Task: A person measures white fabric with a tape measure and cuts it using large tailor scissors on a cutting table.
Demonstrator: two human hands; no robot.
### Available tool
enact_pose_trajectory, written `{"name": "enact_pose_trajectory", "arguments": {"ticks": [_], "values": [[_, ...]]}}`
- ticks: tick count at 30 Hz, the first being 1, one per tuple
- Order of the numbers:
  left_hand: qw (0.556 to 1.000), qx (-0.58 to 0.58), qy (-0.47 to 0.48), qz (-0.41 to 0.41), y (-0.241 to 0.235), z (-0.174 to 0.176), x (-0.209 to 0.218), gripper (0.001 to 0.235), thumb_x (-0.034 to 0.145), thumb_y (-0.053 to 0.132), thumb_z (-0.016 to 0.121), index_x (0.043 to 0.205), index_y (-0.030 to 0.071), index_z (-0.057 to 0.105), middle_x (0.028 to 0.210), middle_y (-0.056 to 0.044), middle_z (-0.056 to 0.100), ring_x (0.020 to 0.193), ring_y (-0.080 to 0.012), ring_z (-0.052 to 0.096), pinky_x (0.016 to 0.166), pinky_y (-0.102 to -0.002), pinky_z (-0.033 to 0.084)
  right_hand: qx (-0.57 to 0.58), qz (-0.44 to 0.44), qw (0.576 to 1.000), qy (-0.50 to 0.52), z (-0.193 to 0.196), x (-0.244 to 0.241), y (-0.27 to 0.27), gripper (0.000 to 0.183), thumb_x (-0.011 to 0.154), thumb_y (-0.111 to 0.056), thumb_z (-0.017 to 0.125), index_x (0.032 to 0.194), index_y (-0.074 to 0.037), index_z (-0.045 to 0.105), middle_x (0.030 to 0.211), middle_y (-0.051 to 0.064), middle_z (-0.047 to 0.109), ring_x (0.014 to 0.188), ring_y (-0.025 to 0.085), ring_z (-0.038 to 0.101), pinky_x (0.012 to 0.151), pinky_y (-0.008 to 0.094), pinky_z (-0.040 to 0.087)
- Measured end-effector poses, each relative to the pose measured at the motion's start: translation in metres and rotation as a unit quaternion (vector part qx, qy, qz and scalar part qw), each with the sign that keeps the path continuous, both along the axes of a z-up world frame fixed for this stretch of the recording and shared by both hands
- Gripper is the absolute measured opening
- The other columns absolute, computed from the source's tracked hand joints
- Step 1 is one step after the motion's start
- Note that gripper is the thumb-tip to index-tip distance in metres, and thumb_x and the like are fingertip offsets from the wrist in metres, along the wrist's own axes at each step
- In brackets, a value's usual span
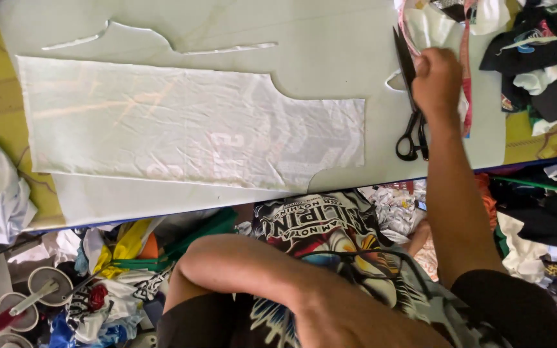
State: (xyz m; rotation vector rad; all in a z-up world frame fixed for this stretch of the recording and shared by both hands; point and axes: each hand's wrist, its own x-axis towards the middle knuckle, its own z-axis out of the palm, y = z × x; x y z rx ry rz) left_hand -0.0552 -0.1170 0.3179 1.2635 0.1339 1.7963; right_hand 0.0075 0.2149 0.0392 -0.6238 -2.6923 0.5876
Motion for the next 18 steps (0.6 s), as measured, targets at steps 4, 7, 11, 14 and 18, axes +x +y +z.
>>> {"name": "enact_pose_trajectory", "arguments": {"ticks": [4,7,11,14,18], "values": [[1.0,0.003,0.017,0.011,0.003,0.005,0.0,0.034,0.112,0.037,0.045,0.132,0.012,0.057,0.124,-0.009,0.069,0.093,-0.0314,0.082,0.083,-0.044,0.072,-0.093,-0.081,0.992,-0.014,0.012,-0.013,0.037,0.011,0.104,0.008,0.057,0.104,0.003,0.066,0.108,0.021,0.066,0.096,0.031,0.068,0.086,0.039,0.062],[1.0,0.004,0.022,0.015,0.006,0.004,0.0,0.035,0.113,0.037,0.043,0.129,0.01,0.057,0.123,-0.011,0.068,0.093,-0.034,0.081,0.084,-0.045,0.07,-0.058,-0.074,0.995,0.021,-0.004,-0.005,0.076,0.015,0.1,0.013,0.059,0.101,0.002,0.069,0.107,0.019,0.067,0.095,0.027,0.068,0.081,0.035,0.062],[0.999,0.01,0.031,0.02,0.014,0.001,-0.007,0.036,0.113,0.037,0.039,0.125,0.007,0.057,0.121,-0.014,0.067,0.093,-0.0373,0.078,0.085,-0.048,0.068,0.135,0.011,0.988,0.073,-0.07,0.019,0.18,0.023,0.081,0.015,0.06,0.09,-0.002,0.072,0.09,0.011,0.072,0.082,0.026,0.066,0.068,0.039,0.051],[0.999,0.01,0.042,0.032,0.015,0.004,-0.009,0.038,0.113,0.036,0.037,0.123,0.005,0.057,0.119,-0.016,0.066,0.094,-0.0398,0.076,0.086,-0.05,0.067,0.041,-0.125,0.991,0.014,-0.063,0.02,0.212,0.033,0.099,0.011,0.055,0.084,-0.012,0.036,0.083,0.006,0.037,0.086,0.019,0.036,0.069,0.043,0.022],[0.998,0.021,0.055,0.035,0.021,0.008,-0.003,0.041,0.114,0.036,0.034,0.119,0.003,0.057,0.117,-0.019,0.064,0.094,-0.0432,0.074,0.087,-0.052,0.065,-0.286,-0.402,0.869,0.037,-0.013,0.012,0.21,0.012,0.105,-0.021,0.057,0.117,-0.024,0.059,0.078,-0.01,0.073,0.056,-0.004,0.068,0.048,0.017,0.052]]}}
